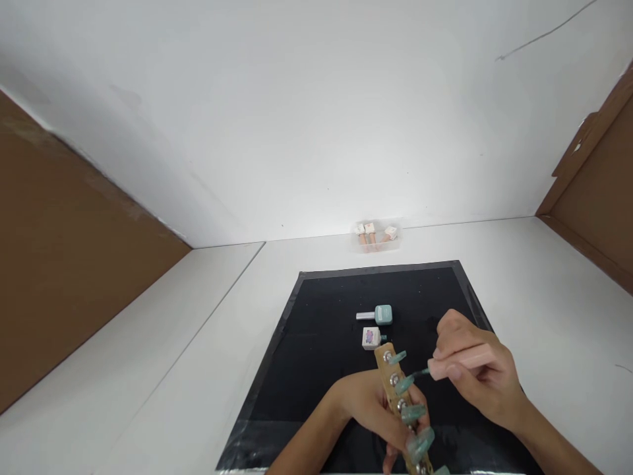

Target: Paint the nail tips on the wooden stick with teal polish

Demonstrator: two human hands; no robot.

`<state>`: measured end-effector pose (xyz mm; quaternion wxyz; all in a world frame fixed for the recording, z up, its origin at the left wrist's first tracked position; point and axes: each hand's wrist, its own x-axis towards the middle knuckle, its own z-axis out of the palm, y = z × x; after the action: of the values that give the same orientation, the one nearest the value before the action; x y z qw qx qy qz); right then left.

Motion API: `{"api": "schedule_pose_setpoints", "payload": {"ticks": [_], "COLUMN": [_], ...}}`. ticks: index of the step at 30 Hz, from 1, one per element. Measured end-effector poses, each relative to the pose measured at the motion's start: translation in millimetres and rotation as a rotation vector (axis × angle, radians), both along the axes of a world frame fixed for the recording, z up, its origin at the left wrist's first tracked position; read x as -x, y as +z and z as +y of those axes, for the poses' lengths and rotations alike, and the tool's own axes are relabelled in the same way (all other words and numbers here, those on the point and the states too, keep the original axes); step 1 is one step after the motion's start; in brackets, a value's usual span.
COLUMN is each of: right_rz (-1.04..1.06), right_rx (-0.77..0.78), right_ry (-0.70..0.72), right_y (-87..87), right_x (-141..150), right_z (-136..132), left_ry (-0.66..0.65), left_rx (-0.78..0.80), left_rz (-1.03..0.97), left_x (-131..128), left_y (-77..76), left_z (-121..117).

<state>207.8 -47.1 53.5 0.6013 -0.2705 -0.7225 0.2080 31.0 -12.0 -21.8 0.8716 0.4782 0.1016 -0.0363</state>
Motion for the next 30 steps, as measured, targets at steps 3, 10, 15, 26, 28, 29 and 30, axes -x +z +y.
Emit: {"api": "schedule_pose_setpoints", "payload": {"ticks": [3,10,15,26,28,29,30], "right_rz": [-0.026,-0.017,0.004,0.020,-0.017,-0.033,-0.042], "right_rx": [0.016,0.018,-0.012,-0.019,-0.003,0.011,0.028], "right_ry": [0.021,0.034,0.008,-0.024,-0.022,-0.030,-0.042], "right_y": [-0.7,1.0,0.4,-3.2,-2.7,-2.4,-2.1], "right_x": [-0.6,-1.8,-1.1,-0.4,0.6,1.2,1.6], "right_z": [-0.2,0.5,0.7,1.0,0.6,0.2,-0.1], "left_ry": [-0.023,-0.037,-0.017,0.044,0.047,0.062,0.067], "left_rx": [0.005,-0.016,-0.015,0.151,0.231,0.275,0.300], "left_rz": [0.013,-0.005,0.017,-0.120,-0.149,-0.175,-0.181], "left_x": [0.1,-0.6,-0.7,1.7,0.6,-0.2,-1.2], "left_y": [0.7,2.3,4.8,1.3,-3.1,-5.1,-7.0], "left_z": [0.4,1.6,0.6,0.1,0.1,0.2,0.4]}}
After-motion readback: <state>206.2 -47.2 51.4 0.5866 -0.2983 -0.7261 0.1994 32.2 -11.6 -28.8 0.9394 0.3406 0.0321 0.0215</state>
